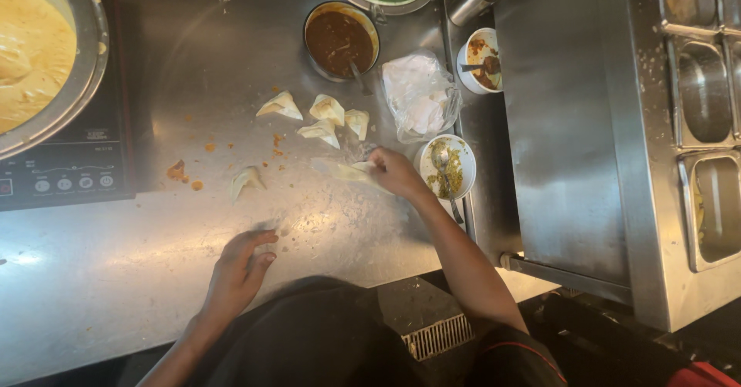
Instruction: The person repeatedly places filling onto square pastry sheets, folds them into triangular samosas, and seals the edges. The finished samosas are placed on the stainless steel countertop next to other completed units.
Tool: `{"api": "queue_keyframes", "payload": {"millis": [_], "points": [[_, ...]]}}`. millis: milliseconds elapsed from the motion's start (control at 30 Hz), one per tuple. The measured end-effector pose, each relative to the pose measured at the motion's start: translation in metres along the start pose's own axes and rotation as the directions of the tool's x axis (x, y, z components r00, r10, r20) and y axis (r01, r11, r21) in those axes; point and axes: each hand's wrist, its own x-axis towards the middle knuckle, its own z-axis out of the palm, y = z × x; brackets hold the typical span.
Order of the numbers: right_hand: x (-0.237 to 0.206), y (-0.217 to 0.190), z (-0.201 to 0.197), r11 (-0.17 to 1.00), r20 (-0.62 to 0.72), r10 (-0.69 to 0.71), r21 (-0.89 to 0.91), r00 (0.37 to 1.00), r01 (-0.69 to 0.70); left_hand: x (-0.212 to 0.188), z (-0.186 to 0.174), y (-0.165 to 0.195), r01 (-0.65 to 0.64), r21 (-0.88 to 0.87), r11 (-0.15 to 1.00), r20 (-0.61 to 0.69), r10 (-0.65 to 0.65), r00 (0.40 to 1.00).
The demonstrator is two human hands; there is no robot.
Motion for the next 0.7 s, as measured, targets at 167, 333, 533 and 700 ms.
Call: {"api": "queue_keyframes", "payload": {"millis": [167,333,533,700], "points": [[0.003,-0.006,-0.006,1.0,0.108,-0.001,-0.001,0.994,0.001,0.005,0.002,0.001,0.02,-0.002,1.0,0.01,-0.019,1.0],[0.017,-0.003,-0.008,0.992,0.202,-0.05,-0.1,0.978,0.072,0.005,0.0,0.002,0.062,-0.018,0.998,0.026,-0.061,0.998],[0.014,-0.004,-0.013,0.976,0.115,-0.18,-0.105,0.977,0.192,0.003,0.001,-0.003,0.067,-0.025,0.997,0.027,-0.066,0.997],[0.007,-0.019,-0.021,0.983,0.208,-0.119,-0.11,0.971,0.144,0.004,0.005,-0.006,0.125,-0.067,0.99,0.053,-0.121,0.991]]}}
